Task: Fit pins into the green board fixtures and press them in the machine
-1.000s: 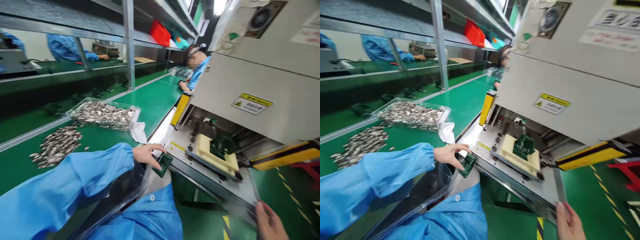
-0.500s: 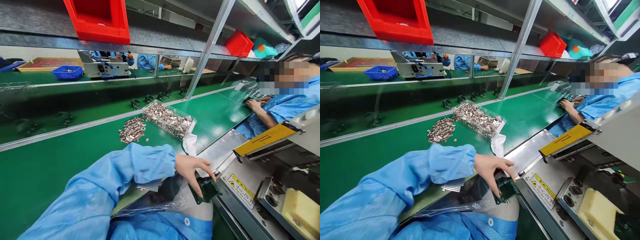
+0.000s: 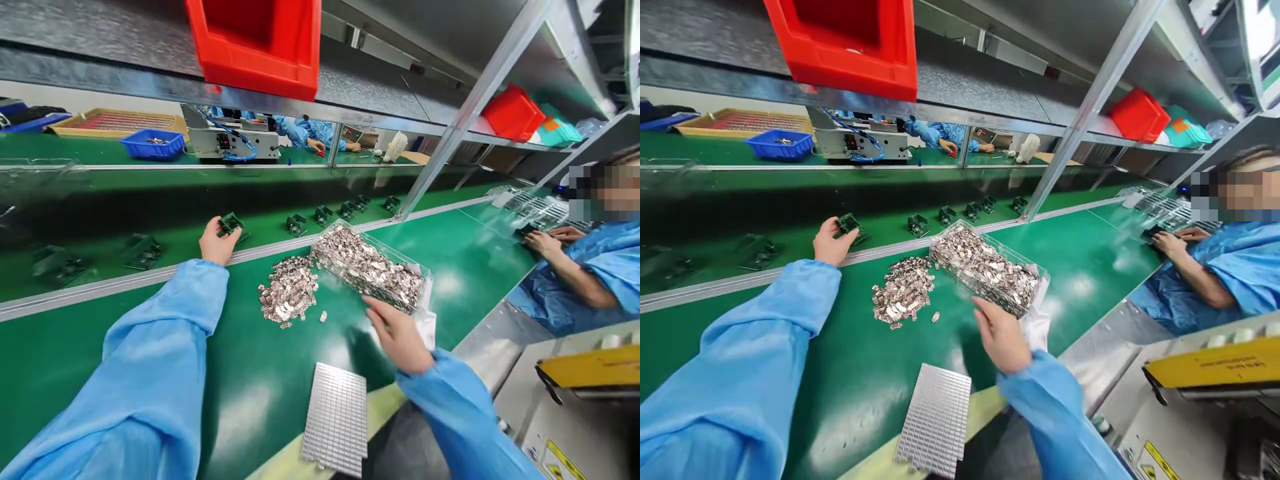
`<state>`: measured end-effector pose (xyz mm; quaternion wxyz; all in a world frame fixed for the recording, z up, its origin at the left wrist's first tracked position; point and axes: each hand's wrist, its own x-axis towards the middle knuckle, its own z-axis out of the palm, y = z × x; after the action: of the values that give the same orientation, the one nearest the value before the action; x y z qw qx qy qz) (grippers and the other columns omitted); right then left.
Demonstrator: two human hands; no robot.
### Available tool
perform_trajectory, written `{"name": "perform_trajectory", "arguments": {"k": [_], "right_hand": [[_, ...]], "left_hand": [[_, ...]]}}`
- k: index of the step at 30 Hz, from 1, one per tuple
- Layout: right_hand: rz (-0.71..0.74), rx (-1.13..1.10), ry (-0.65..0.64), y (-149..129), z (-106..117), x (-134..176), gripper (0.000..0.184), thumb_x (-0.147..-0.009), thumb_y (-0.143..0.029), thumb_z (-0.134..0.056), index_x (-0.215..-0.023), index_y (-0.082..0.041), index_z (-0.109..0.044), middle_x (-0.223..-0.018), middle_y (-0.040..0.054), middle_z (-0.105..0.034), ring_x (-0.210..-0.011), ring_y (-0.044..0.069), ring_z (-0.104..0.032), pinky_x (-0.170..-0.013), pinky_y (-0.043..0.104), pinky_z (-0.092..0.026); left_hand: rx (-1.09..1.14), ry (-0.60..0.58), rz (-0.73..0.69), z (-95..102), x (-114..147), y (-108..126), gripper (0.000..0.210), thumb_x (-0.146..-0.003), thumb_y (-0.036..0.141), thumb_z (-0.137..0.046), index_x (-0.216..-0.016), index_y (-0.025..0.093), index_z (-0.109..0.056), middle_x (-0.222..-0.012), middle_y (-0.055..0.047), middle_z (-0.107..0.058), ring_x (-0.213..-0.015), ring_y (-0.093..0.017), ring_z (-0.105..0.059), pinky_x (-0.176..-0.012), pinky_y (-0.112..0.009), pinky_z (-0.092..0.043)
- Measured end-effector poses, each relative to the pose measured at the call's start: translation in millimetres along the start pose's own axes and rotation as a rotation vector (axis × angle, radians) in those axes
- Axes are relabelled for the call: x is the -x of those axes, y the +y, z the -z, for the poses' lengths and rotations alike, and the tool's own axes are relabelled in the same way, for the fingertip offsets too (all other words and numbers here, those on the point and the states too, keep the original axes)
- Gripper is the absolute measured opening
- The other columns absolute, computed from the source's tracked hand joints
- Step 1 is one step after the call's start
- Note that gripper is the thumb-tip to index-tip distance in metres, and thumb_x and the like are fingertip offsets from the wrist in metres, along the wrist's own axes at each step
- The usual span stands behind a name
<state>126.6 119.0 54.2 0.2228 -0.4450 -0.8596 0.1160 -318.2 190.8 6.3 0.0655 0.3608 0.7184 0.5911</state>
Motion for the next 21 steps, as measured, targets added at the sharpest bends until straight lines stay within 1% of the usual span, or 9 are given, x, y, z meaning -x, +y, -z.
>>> {"name": "perform_trajectory", "arguments": {"k": [2, 4, 6, 8, 10, 13, 16, 18, 21], "right_hand": [[-0.041, 0.229, -0.192, -15.4, -28.0, -63.8, 0.037, -0.099, -0.022, -0.038, -0.131, -0.019, -0.056, -0.12, 0.0082, -0.068, -0.105, 0.021, -0.066, -0.093, 0.03, -0.052], [-0.078, 0.339, -0.254, -28.3, -54.4, -109.3, 0.039, -0.099, -0.019, -0.038, -0.135, -0.02, -0.053, -0.114, 0.0099, -0.069, -0.098, 0.022, -0.068, -0.088, 0.031, -0.053], [-0.107, 0.398, -0.266, -36.5, -76.4, -136.2, 0.039, -0.097, -0.015, -0.04, -0.133, -0.019, -0.054, -0.108, 0.0129, -0.069, -0.09, 0.024, -0.07, -0.08, 0.034, -0.054], [-0.124, 0.452, -0.276, -40.5, -91.2, -147.3, 0.039, -0.093, -0.01, -0.041, -0.127, -0.017, -0.059, -0.11, 0.0169, -0.066, -0.086, 0.026, -0.071, -0.075, 0.036, -0.055], [-0.113, 0.487, -0.275, -40.1, -97.2, -146.6, 0.037, -0.091, -0.006, -0.041, -0.119, -0.013, -0.063, -0.113, 0.0205, -0.063, -0.086, 0.028, -0.07, -0.073, 0.038, -0.055], [-0.045, 0.486, -0.266, -28.2, -92.4, -133.1, 0.035, -0.089, -0.004, -0.04, -0.111, -0.009, -0.067, -0.108, 0.0215, -0.063, -0.09, 0.03, -0.069, -0.079, 0.039, -0.054], [0.065, 0.419, -0.261, -3.1, -82.4, -113.8, 0.034, -0.087, -0.005, -0.043, -0.106, -0.013, -0.071, -0.105, 0.0171, -0.067, -0.101, 0.029, -0.065, -0.092, 0.037, -0.051], [0.127, 0.278, -0.183, 12.8, -77.1, -98.7, 0.032, -0.087, -0.011, -0.044, -0.096, -0.016, -0.074, -0.102, 0.0141, -0.07, -0.1, 0.028, -0.065, -0.092, 0.038, -0.051], [0.047, -0.058, -0.045, 24.0, -71.5, -75.9, 0.024, -0.084, -0.021, -0.049, -0.084, -0.019, -0.073, -0.091, 0.0119, -0.072, -0.089, 0.029, -0.066, -0.085, 0.043, -0.054]], "left_hand": [[-0.011, -0.048, -0.008, -10.1, -9.5, -8.9, 0.067, -0.076, 0.023, -0.07, -0.136, 0.007, -0.046, -0.131, -0.02, -0.06, -0.122, -0.029, -0.058, -0.101, -0.041, -0.051], [-0.02, -0.124, -0.04, -18.1, -14.7, -11.8, 0.064, -0.078, 0.024, -0.069, -0.136, 0.009, -0.047, -0.13, -0.019, -0.061, -0.12, -0.027, -0.06, -0.1, -0.038, -0.051], [-0.031, -0.176, -0.078, -20.6, -14.9, -12.0, 0.064, -0.08, 0.024, -0.068, -0.138, 0.012, -0.046, -0.134, -0.017, -0.059, -0.122, -0.027, -0.059, -0.101, -0.036, -0.051], [-0.049, -0.176, -0.113, -14.4, -8.5, -11.5, 0.065, -0.081, 0.026, -0.067, -0.141, 0.014, -0.043, -0.141, -0.017, -0.052, -0.127, -0.027, -0.054, -0.101, -0.036, -0.051], [-0.079, -0.139, -0.152, 2.8, 4.7, -11.4, 0.063, -0.083, 0.028, -0.064, -0.141, 0.016, -0.042, -0.147, -0.017, -0.045, -0.131, -0.027, -0.05, -0.1, -0.037, -0.051], [-0.17, -0.076, -0.247, 46.4, 27.5, -15.7, 0.053, -0.084, 0.028, -0.062, -0.134, 0.018, -0.048, -0.148, -0.014, -0.043, -0.136, -0.026, -0.044, -0.108, -0.04, -0.043], [-0.385, 0.141, -0.369, 99.3, 35.5, -28.0, 0.052, -0.08, 0.028, -0.065, -0.129, 0.015, -0.052, -0.148, -0.016, -0.04, -0.141, -0.029, -0.034, -0.117, -0.045, -0.029], [-0.531, 0.297, -0.339, 129.7, 27.7, -39.1, 0.058, -0.076, 0.031, -0.068, -0.128, 0.011, -0.051, -0.147, -0.021, -0.039, -0.141, -0.033, -0.033, -0.116, -0.048, -0.029], [-0.597, 0.321, -0.171, 150.9, 7.0, -53.0, 0.047, -0.076, 0.033, -0.065, -0.117, 0.01, -0.058, -0.122, -0.019, -0.06, -0.123, -0.034, -0.053, -0.106, -0.05, -0.041]]}}
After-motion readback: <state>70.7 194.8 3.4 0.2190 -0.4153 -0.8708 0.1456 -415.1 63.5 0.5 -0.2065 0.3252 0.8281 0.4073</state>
